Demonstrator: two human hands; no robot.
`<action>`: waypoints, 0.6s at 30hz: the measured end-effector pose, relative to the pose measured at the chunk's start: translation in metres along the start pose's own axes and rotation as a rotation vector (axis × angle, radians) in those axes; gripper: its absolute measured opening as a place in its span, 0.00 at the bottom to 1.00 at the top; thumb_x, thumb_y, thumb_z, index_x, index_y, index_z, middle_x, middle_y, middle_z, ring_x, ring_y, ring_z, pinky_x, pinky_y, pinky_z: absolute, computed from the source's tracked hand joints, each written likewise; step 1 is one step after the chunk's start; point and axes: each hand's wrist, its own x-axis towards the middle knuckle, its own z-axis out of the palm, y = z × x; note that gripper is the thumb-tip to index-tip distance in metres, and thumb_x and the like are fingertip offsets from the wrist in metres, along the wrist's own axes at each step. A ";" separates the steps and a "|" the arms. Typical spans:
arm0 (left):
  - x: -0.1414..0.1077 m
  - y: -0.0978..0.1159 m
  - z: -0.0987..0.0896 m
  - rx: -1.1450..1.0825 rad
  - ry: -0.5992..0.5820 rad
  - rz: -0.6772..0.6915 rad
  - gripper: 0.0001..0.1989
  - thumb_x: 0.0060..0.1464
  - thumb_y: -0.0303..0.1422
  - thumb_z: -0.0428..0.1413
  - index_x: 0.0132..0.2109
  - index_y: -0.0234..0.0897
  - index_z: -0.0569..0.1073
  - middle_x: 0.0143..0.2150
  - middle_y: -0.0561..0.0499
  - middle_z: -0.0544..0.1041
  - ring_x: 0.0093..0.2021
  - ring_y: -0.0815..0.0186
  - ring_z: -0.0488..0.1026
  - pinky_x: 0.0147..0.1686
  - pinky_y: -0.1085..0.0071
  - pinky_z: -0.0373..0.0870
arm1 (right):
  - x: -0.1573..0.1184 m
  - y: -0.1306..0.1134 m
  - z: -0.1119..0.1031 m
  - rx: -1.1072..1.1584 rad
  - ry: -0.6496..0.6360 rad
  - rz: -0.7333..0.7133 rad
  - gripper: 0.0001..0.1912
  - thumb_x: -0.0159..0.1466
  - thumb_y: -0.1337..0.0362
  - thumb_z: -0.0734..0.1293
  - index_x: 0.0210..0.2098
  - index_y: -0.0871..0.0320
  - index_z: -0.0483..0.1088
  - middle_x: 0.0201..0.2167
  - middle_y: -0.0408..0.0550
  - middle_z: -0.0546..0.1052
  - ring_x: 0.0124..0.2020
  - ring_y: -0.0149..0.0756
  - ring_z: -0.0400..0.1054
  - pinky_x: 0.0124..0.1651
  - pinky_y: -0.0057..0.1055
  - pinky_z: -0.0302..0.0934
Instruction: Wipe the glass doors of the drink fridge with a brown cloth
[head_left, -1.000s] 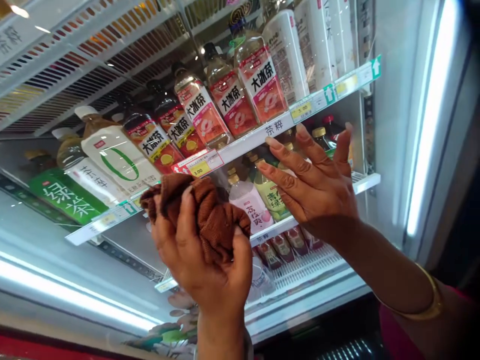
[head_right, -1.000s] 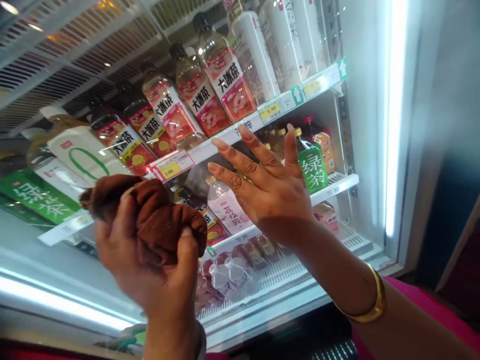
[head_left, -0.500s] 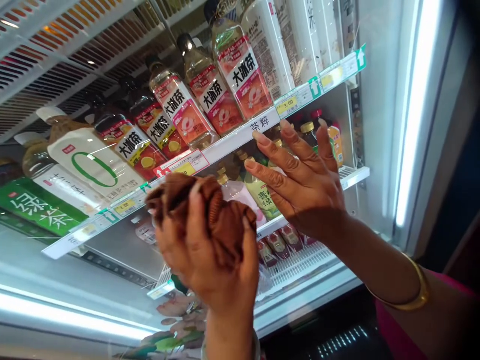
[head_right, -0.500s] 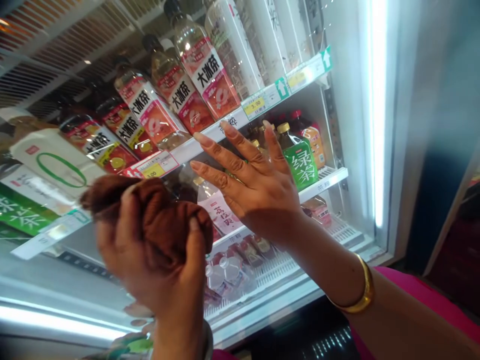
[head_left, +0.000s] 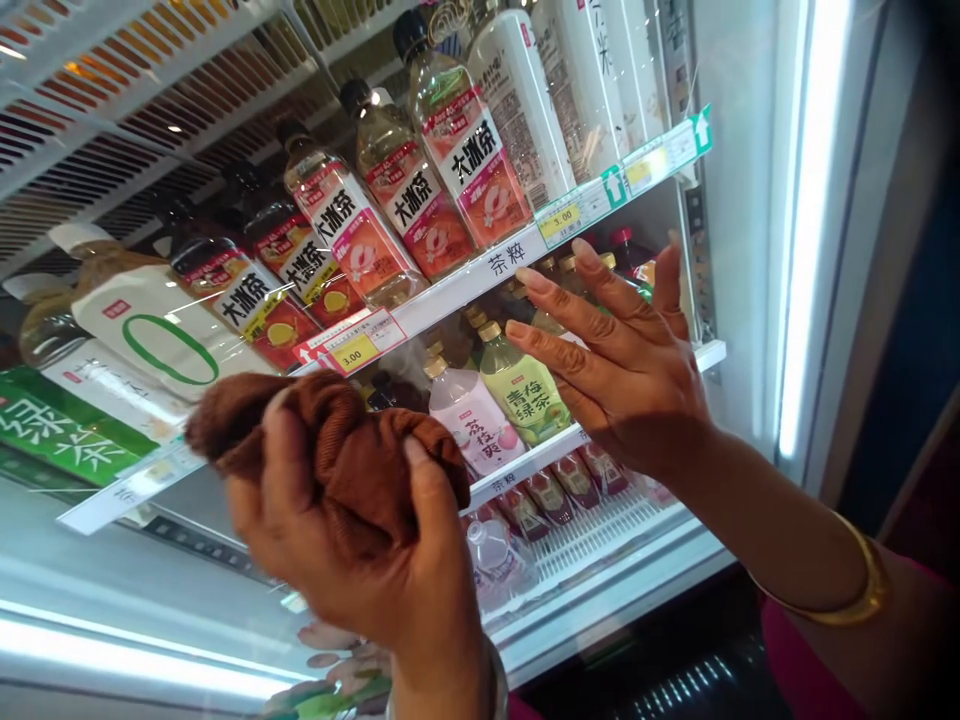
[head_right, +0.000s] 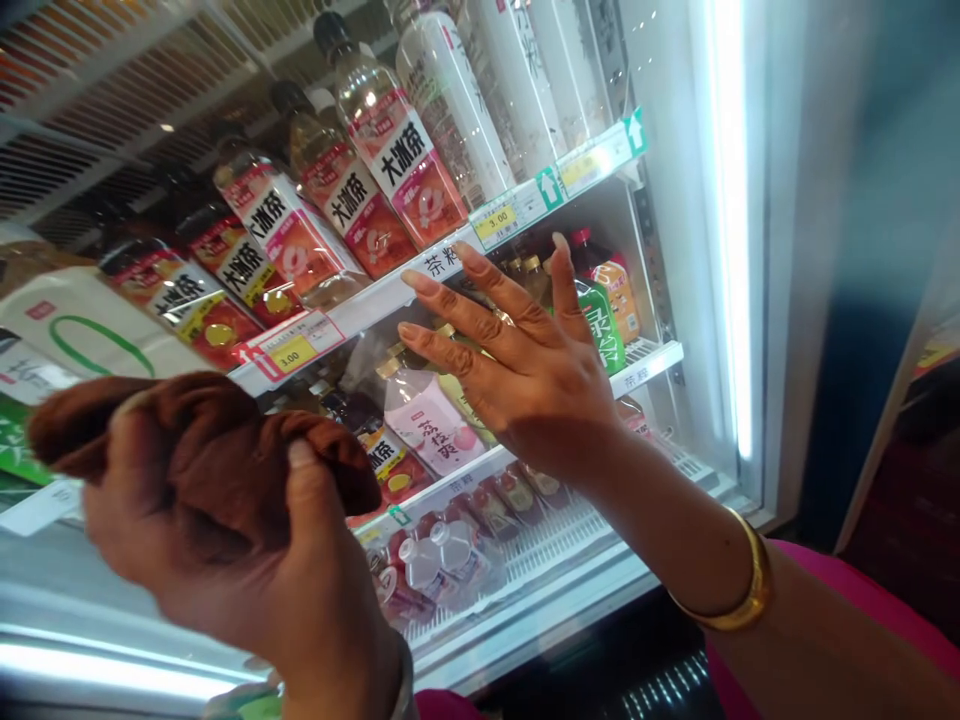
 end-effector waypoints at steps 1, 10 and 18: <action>0.002 0.005 0.005 -0.003 -0.003 0.002 0.37 0.61 0.52 0.65 0.72 0.46 0.69 0.76 0.41 0.65 0.81 0.39 0.48 0.78 0.38 0.50 | -0.001 0.000 0.001 -0.004 0.007 0.015 0.28 0.72 0.70 0.65 0.68 0.40 0.66 0.72 0.33 0.67 0.78 0.37 0.52 0.83 0.60 0.29; -0.005 0.045 0.044 0.028 0.148 0.014 0.35 0.64 0.31 0.62 0.75 0.46 0.62 0.73 0.43 0.69 0.78 0.47 0.58 0.77 0.42 0.57 | 0.001 0.016 -0.007 0.008 0.021 -0.038 0.30 0.75 0.65 0.62 0.74 0.39 0.58 0.72 0.35 0.68 0.78 0.39 0.52 0.84 0.58 0.22; -0.003 0.037 0.039 0.102 0.261 -0.140 0.47 0.57 0.36 0.67 0.78 0.43 0.57 0.78 0.41 0.59 0.80 0.41 0.50 0.78 0.39 0.49 | -0.001 0.032 -0.013 -0.003 0.028 0.005 0.31 0.75 0.67 0.61 0.73 0.37 0.59 0.72 0.34 0.67 0.78 0.39 0.53 0.83 0.62 0.27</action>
